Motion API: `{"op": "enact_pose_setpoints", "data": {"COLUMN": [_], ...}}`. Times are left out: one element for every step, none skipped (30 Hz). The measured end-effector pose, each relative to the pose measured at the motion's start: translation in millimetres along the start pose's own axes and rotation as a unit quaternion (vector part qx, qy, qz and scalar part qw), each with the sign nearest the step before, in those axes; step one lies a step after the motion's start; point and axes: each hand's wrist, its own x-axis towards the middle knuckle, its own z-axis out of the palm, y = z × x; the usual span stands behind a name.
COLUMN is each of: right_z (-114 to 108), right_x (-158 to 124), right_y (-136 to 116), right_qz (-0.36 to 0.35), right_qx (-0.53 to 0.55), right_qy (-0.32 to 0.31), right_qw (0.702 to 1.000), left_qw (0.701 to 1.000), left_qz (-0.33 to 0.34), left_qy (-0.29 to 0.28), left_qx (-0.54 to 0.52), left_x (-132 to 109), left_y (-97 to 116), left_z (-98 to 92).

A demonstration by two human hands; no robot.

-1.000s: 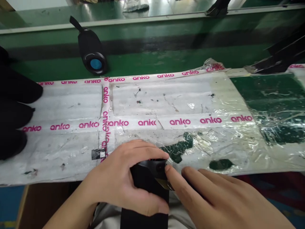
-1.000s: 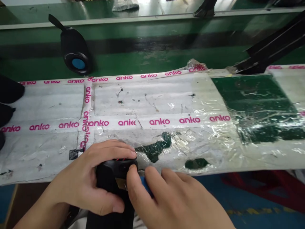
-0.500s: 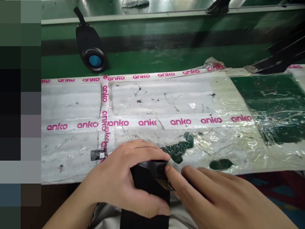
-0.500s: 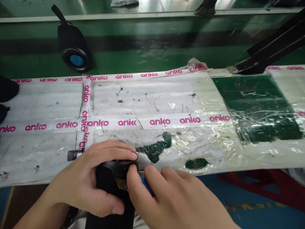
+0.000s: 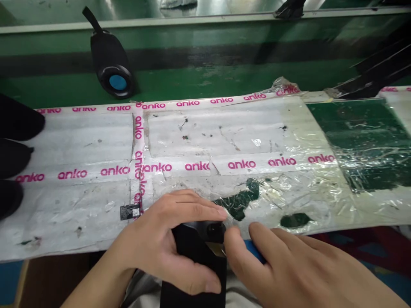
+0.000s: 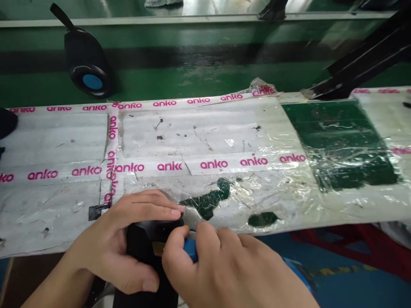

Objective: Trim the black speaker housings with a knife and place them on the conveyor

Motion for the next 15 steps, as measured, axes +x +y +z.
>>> {"op": "enact_pose_setpoints", "data": {"right_z": [2.0,4.4,7.0,9.7,12.3,14.6,16.4,17.6,18.3,18.3,18.0,17.5,16.8,16.0,15.3], "right_x": [1.1,2.6,4.4,6.3,8.2,9.9,11.2,12.0,12.3,12.2,11.7,11.0,10.4,10.0,9.8], "right_y": [0.5,1.4,2.7,4.2,5.8,7.2,8.2,8.5,8.2,7.2,5.7,4.0,2.5,1.6,1.7], "right_qz": [0.01,0.019,0.024,0.026,0.025,0.024,0.021,0.019,0.017,0.017,0.018,0.021,0.028,0.036,0.042], "right_qx": [0.01,0.017,0.022,0.027,0.03,0.033,0.034,0.035,0.036,0.038,0.041,0.044,0.043,0.04,0.041], "right_qy": [-0.009,-0.018,-0.026,-0.036,-0.045,-0.055,-0.064,-0.072,-0.08,-0.085,-0.086,-0.083,-0.075,-0.062,-0.05], "right_qw": [1.0,1.0,0.999,0.999,0.998,0.998,0.997,0.997,0.996,0.996,0.995,0.995,0.996,0.997,0.997], "left_qw": [1.0,1.0,1.0,1.0,1.0,1.0,1.0,1.0,0.999,0.999,0.998,0.997,0.995,0.995,0.994], "left_qz": [0.0,-0.001,-0.004,-0.005,-0.007,-0.011,-0.018,-0.027,-0.038,-0.052,-0.066,-0.079,-0.089,-0.096,-0.099], "left_qy": [-0.001,0.0,0.002,0.006,0.009,0.011,0.013,0.013,0.013,0.013,0.014,0.018,0.023,0.028,0.032], "left_qx": [-0.005,-0.008,-0.011,-0.014,-0.015,-0.014,-0.012,-0.008,-0.002,0.006,0.013,0.019,0.023,0.025,0.024], "left_x": [0.1,0.0,-0.3,-0.7,-1.2,-1.8,-2.4,-2.8,-3.2,-3.5,-3.6,-3.7,-3.8,-3.9,-4.1], "left_y": [-0.8,-1.3,-1.7,-2.0,-2.1,-2.2,-2.0,-1.5,-0.8,0.1,1.1,2.2,3.2,4.0,4.4], "left_z": [-0.5,-0.7,-0.6,-0.4,-0.1,0.2,0.5,0.7,0.8,0.9,0.9,1.1,1.2,1.5,1.7]}}
